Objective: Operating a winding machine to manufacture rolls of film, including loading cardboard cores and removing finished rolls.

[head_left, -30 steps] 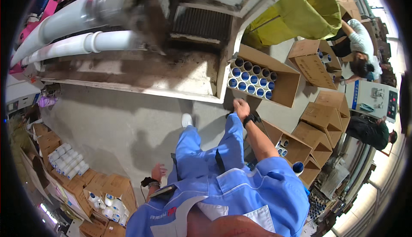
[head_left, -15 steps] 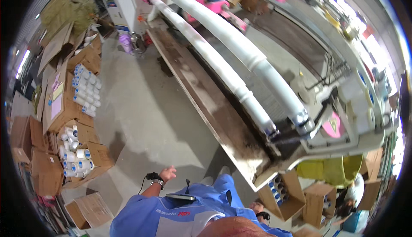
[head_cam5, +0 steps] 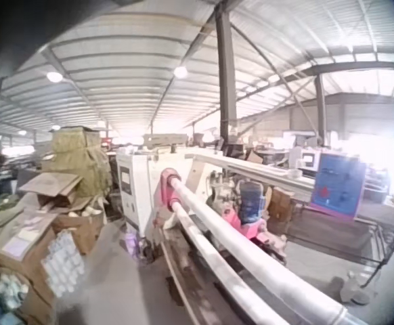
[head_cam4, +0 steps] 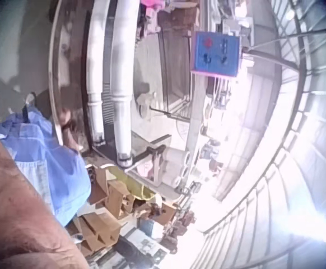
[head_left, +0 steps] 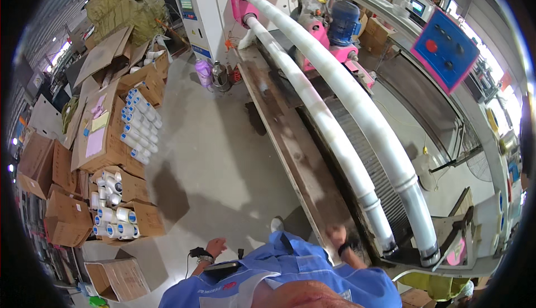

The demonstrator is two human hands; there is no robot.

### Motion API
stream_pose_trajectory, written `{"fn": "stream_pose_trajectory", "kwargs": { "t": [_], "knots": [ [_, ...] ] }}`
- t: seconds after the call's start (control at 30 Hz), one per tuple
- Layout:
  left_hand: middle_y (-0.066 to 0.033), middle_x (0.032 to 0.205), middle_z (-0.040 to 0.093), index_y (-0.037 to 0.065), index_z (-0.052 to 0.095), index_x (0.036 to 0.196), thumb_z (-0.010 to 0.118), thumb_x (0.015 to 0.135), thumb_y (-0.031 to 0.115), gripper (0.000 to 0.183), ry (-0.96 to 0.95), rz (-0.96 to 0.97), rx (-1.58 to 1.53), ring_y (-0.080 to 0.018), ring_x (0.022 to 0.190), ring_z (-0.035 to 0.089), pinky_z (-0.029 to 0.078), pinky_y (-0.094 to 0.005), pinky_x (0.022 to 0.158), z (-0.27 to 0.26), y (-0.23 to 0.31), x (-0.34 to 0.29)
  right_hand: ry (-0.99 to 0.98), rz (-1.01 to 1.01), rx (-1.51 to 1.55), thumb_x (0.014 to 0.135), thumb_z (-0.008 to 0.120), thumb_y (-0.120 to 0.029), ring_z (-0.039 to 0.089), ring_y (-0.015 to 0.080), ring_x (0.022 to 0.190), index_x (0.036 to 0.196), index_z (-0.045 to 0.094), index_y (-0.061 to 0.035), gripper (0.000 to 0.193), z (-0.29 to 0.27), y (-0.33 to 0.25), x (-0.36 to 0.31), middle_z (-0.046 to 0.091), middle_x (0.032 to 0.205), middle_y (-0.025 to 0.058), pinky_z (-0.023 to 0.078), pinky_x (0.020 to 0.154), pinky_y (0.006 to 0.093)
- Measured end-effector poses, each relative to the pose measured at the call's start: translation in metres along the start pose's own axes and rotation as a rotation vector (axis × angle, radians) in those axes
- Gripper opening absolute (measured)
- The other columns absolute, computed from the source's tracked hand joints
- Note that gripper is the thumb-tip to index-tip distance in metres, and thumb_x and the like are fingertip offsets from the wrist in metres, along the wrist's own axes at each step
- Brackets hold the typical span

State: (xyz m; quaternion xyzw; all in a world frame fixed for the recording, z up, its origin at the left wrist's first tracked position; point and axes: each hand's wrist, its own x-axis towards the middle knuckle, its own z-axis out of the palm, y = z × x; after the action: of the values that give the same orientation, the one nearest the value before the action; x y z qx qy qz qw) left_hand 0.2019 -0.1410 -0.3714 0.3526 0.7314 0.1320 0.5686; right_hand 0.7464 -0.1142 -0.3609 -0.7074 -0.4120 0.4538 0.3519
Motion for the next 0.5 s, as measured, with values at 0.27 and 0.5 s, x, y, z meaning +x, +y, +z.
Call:
{"fn": "stream_pose_trajectory", "kwargs": {
  "t": [0.27,0.5],
  "knots": [
    [-0.0173,0.095,0.071,0.001,0.059,0.120,0.056,0.092,0.041,0.049,0.146,-0.048,-0.468,-0.0272,0.091,0.068,0.056,-0.0382,0.075,-0.078,-0.174,0.067,0.106,-0.631,-0.329,0.081,0.066,-0.017,0.067,0.0328,0.086,0.091,0.070,-0.0029,0.018,0.085,-0.360,0.252,0.069,0.086,0.0166,0.053,0.077,0.0373],
    [-0.0151,0.098,0.071,0.004,0.060,0.117,0.058,0.090,0.030,0.038,0.088,-0.052,0.367,-0.0254,0.093,0.068,0.055,-0.0358,0.077,-0.079,-0.096,0.186,0.775,-0.898,-1.030,0.071,0.078,-0.025,0.052,0.0357,0.117,0.128,0.056,-0.0083,0.063,0.087,-0.528,0.375,0.058,0.124,0.0142,0.039,0.101,0.0498]
  ]
}}
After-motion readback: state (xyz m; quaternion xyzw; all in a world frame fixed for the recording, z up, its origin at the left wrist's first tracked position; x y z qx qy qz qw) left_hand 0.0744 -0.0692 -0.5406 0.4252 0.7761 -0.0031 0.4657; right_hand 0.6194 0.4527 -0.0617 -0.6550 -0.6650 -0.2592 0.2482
